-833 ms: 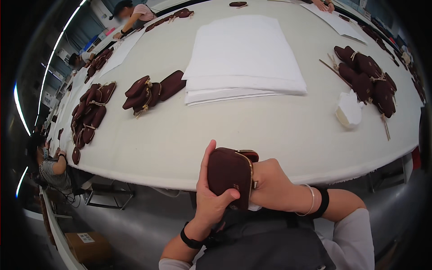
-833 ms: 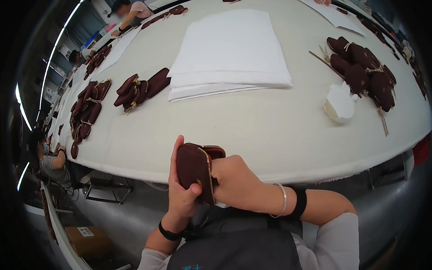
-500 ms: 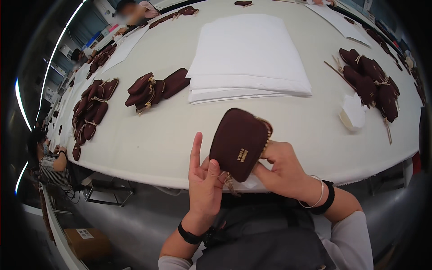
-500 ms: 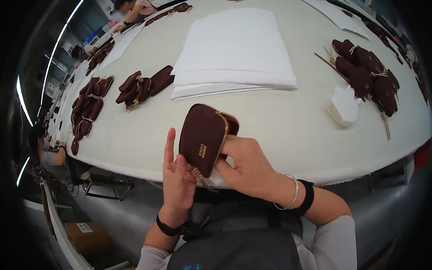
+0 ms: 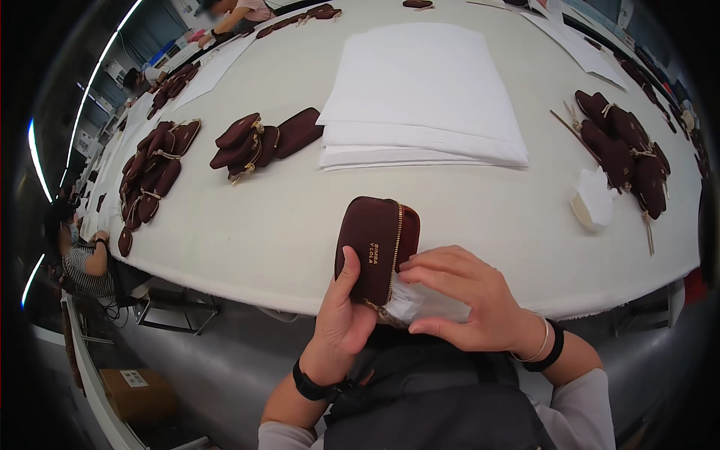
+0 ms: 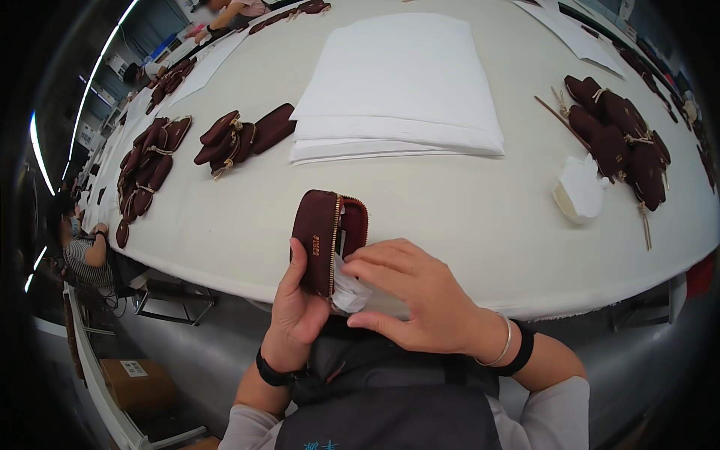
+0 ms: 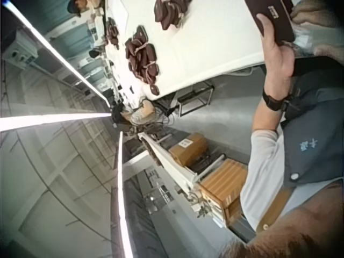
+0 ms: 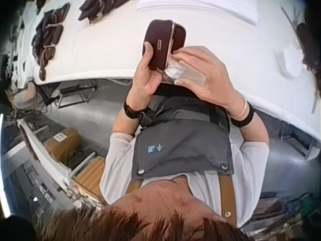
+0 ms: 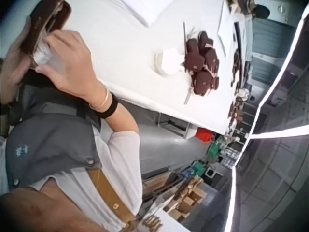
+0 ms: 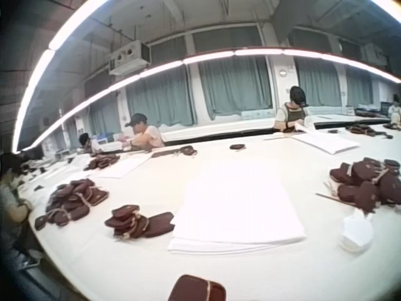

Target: The person wraps small maroon zippered pouches in white tissue paper at a factory assembly table. They repeatedly pick up a pouch, wrap it in a sheet of tissue, and place the finished item on a growing stack. Other workers are visible in the background performing similar tasks.

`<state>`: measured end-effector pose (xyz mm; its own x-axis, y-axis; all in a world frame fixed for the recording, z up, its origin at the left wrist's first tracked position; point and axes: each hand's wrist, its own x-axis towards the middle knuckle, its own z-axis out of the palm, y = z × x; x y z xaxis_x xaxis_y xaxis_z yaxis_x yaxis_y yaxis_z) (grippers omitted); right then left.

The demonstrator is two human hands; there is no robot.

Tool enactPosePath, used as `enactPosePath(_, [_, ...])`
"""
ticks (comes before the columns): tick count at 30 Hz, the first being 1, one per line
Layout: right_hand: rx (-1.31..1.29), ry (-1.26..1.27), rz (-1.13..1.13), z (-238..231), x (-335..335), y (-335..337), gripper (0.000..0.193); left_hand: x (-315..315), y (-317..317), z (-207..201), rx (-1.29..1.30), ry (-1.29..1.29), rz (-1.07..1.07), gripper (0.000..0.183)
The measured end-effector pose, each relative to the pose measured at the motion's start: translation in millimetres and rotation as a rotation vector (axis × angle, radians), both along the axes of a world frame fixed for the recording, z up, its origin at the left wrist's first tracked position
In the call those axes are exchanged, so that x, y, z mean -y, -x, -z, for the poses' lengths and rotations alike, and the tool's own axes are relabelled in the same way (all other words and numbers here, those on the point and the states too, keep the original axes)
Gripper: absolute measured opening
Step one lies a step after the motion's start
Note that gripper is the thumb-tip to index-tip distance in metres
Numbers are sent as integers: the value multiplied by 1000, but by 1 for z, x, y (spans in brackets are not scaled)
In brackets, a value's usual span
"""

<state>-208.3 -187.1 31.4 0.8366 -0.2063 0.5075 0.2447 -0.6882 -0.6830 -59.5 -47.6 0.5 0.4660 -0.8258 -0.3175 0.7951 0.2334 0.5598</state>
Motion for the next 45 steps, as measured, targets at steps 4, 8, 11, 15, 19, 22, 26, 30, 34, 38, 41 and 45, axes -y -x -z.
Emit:
enactPosePath(4, [83, 231, 50, 22, -5, -5, 39, -1, 1, 9, 15, 27, 84, 57])
enactPosePath(8, [115, 289, 57, 20, 2, -14, 27, -1, 16, -2, 184, -8, 67, 64])
enactPosePath(11, [148, 266, 68, 17, 0, -31, 22, -2, 19, -4, 265, -70, 54, 70])
enactPosePath(15, [212, 154, 166, 18, -11, -43, 19, -7, 11, -12, 257, -56, 106, 73])
enactPosePath(19, [94, -59, 203, 17, -13, -37, 23, -1, 10, -17, 225, 175, -37, 68])
enactPosePath(22, [21, -71, 232, 16, -17, -34, 27, 3, 11, -12, 338, 65, -85, 65])
enactPosePath(26, [40, -41, 152, 17, -21, -28, 28, 5, 10, -13, 280, 51, -162, 65])
enactPosePath(30, [-62, -163, -51, 15, -28, -21, 25, 3, 11, -11, 273, 88, -141, 68])
enactPosePath(34, [-96, -382, -91, 17, -31, -18, 26, -3, 14, -8, 366, 155, -51, 82])
enactPosePath(38, [-182, -1038, -32, 23, -39, -23, 18, 0, 16, -8, 382, 125, -9, 102])
enactPosePath(41, [-166, -1167, -47, 23, -38, -23, 22, 3, 16, -8, 365, 109, -50, 107])
enactPosePath(45, [-238, -1052, -49, 25, -33, -20, 24, 0, 17, 2, 466, 183, -92, 114])
